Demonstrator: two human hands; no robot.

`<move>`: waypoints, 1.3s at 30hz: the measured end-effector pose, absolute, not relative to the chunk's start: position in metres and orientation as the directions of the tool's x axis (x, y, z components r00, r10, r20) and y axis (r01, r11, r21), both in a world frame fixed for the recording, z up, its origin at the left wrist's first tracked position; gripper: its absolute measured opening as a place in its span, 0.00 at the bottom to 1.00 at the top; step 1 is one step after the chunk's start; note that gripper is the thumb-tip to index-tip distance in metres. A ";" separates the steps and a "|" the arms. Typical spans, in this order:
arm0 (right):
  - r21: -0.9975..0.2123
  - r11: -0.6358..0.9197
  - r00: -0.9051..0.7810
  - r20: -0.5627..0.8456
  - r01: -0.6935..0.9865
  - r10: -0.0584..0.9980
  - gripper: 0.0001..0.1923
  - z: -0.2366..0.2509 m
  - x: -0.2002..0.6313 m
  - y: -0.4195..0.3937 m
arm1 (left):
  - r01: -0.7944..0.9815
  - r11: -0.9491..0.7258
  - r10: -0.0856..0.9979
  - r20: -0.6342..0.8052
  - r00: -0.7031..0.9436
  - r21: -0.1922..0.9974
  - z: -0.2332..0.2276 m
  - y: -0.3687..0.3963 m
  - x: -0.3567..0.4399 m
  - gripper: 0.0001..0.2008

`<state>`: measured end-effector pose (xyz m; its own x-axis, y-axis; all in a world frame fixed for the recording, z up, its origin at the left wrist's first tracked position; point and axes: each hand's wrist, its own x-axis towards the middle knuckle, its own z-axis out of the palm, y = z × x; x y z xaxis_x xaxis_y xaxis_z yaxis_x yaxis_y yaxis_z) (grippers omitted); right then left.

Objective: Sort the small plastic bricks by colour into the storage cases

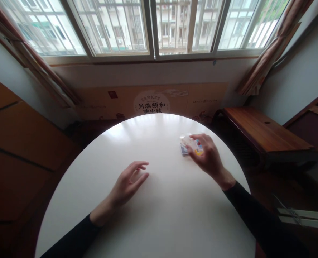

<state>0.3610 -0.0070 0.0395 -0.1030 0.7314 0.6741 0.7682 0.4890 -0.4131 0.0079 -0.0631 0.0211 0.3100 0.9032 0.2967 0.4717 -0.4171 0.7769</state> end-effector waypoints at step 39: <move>-0.624 0.657 -0.462 0.475 0.423 0.749 0.09 -0.008 0.239 0.004 | 0.555 -0.482 0.873 0.316 0.372 0.678 0.017 -0.034 -0.023 0.27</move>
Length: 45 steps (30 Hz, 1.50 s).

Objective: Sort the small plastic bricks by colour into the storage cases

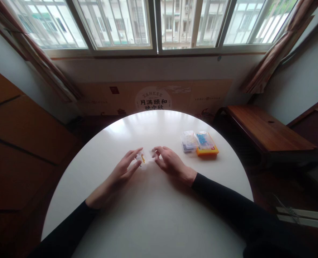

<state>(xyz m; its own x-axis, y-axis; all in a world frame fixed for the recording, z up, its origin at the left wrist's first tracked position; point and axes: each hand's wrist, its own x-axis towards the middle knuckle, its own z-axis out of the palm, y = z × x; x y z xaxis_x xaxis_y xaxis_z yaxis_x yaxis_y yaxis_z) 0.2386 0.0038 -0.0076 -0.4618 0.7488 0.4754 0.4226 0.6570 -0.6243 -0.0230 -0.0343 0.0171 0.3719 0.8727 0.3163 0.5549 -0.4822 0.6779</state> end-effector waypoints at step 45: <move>-0.830 0.552 -0.214 0.527 0.079 0.823 0.16 0.001 0.205 0.025 | 0.153 -0.365 0.889 0.295 0.350 0.918 0.007 -0.022 -0.046 0.26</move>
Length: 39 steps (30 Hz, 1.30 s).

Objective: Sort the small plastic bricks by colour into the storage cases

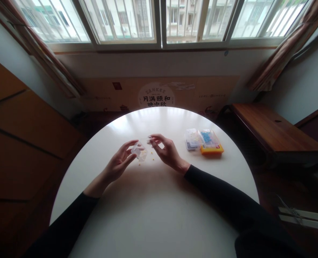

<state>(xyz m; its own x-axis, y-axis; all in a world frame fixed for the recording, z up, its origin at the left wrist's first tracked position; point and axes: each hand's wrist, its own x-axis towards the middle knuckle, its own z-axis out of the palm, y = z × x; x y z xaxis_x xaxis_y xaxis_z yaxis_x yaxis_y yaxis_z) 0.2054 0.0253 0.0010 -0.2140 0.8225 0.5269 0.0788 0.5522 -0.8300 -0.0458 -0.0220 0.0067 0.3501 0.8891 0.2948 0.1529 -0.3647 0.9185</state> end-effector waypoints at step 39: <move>-0.909 0.302 -0.038 0.304 0.289 0.952 0.21 -0.017 0.220 0.071 | 0.511 -0.792 0.586 0.178 0.791 0.335 0.006 -0.017 -0.031 0.36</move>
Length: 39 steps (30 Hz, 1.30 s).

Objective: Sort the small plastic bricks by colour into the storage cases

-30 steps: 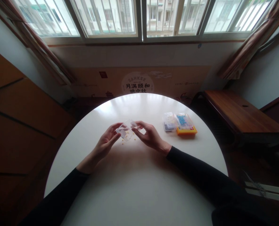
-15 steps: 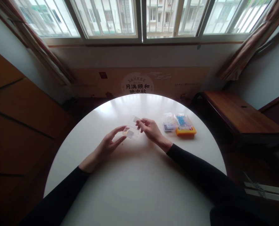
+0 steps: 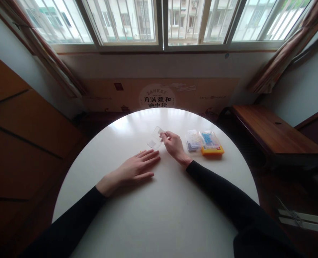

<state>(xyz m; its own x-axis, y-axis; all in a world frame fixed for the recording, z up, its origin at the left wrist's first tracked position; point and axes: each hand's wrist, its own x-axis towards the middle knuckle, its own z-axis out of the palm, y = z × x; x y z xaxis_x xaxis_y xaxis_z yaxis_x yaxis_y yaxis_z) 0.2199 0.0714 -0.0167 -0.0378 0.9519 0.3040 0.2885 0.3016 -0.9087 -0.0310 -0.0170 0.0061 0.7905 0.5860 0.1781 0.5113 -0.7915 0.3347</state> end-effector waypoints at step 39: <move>-0.337 0.551 -0.272 0.605 0.763 0.748 0.22 0.033 0.263 0.064 | 0.650 -0.714 0.694 0.390 0.605 0.261 0.005 -0.029 -0.070 0.23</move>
<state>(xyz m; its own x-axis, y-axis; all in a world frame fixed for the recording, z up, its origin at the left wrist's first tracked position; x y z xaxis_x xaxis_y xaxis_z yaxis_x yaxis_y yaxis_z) 0.2631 0.0636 0.0334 -0.2724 0.7482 0.6050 0.7634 0.5508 -0.3375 -0.0702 -0.0288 0.0054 0.6051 0.6940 0.3901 0.6500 -0.7136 0.2613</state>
